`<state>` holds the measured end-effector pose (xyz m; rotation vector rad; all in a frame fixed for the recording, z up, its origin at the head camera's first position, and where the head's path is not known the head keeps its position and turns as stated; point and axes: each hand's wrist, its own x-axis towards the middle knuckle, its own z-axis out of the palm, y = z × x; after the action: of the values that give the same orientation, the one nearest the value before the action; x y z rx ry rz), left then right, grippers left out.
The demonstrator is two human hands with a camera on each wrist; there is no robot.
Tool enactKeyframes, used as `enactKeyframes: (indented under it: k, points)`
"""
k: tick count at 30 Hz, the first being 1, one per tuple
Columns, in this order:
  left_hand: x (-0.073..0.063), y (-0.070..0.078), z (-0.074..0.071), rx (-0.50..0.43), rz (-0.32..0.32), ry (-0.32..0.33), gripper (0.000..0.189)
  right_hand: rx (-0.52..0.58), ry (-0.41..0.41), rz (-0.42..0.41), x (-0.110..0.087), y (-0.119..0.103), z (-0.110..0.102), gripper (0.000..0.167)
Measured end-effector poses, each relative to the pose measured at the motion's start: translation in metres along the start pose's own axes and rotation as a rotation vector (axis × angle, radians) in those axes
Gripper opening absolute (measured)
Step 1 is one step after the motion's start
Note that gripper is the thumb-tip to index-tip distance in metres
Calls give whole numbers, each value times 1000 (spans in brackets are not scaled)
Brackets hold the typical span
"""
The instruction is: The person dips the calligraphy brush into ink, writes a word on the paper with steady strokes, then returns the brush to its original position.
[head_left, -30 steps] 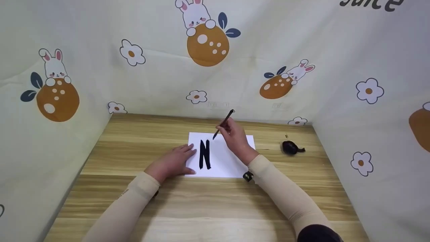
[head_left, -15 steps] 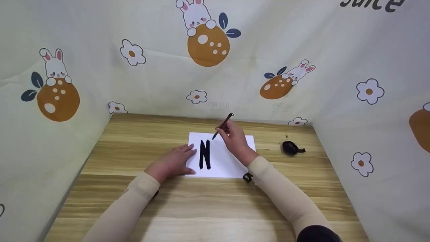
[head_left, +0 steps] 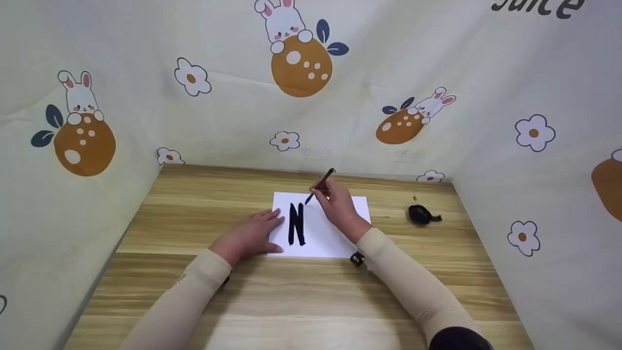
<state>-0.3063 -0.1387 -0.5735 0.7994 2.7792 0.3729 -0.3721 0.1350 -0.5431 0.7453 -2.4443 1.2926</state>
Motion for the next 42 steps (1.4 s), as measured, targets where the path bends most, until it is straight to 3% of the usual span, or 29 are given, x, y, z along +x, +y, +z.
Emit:
enactKeyframes:
  k: [10,28,42]
  points:
    - [0,1,1,8,11,12,96,6,-1,-18,-3,5,2,8]
    - [-2,0,0,-17,7,12,97,-20,-92,31,-8,3,0,9]
    - [-1,-1,-1,-24,-5,-5,97,54,-128,55,-17,-2,-8,10]
